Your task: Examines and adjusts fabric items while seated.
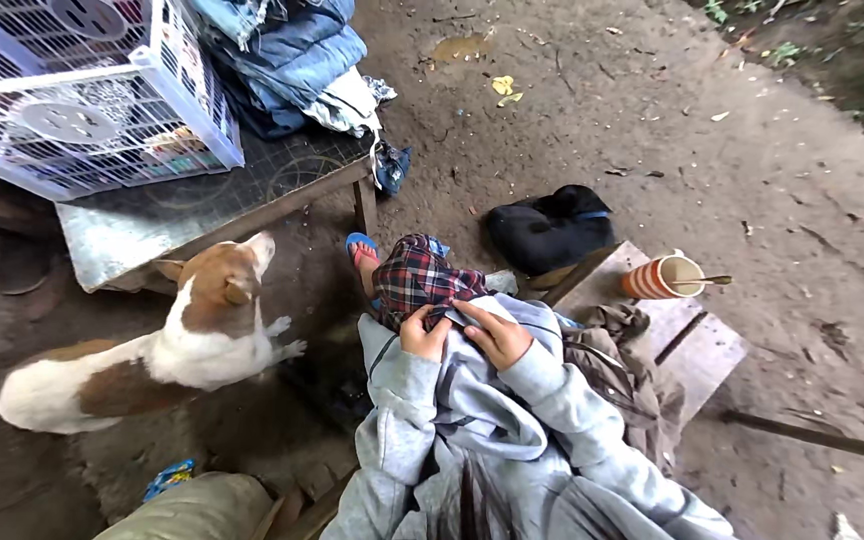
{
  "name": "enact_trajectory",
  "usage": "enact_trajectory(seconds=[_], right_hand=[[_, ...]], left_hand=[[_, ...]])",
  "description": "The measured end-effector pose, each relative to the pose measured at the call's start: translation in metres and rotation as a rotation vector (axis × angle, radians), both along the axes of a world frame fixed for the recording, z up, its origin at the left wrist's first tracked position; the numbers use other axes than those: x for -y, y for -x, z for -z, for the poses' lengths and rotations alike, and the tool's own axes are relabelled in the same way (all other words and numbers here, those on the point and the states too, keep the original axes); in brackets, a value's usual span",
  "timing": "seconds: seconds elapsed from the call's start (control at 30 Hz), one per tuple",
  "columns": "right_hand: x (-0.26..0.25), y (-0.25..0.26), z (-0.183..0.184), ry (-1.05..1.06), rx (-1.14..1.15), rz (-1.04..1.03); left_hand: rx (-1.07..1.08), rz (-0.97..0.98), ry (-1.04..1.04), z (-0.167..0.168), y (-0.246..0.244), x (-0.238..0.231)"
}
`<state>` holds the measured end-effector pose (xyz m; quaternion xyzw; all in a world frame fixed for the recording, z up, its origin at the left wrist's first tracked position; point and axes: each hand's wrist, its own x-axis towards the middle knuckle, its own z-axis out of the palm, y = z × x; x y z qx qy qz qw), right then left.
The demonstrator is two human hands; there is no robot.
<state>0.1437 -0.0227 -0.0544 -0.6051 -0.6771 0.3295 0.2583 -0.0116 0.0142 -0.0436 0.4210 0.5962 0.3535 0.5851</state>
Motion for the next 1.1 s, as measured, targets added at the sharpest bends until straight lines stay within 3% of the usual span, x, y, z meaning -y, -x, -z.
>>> enact_trajectory(seconds=[0.13,0.27,0.37,0.5,0.63,0.77,0.93,1.1], right_hand=[[-0.002,-0.004,0.004,-0.013,-0.141,-0.016],[-0.009,-0.006,0.000,0.124,-0.477,0.000],[-0.012,-0.009,-0.002,0.201,-0.581,-0.005],[-0.009,-0.007,-0.001,0.132,-0.472,-0.013],[-0.003,-0.003,0.001,-0.017,-0.193,-0.049],[0.000,0.003,-0.007,0.025,0.036,-0.019],[0.004,0.000,-0.005,0.034,0.046,-0.010],[-0.004,0.003,-0.003,0.059,-0.019,-0.003]], left_hand=[[-0.027,0.019,-0.012,0.001,0.001,0.000],[-0.010,0.018,-0.027,0.001,0.001,0.000],[-0.005,0.010,-0.024,0.000,0.000,0.000],[-0.015,0.016,-0.018,-0.004,0.001,0.000],[-0.048,0.003,0.022,-0.005,0.001,-0.001],[-0.030,-0.055,0.014,-0.003,-0.001,0.000],[0.052,-0.127,0.000,0.002,-0.004,0.004],[-0.040,-0.075,-0.048,0.005,-0.006,0.007]])
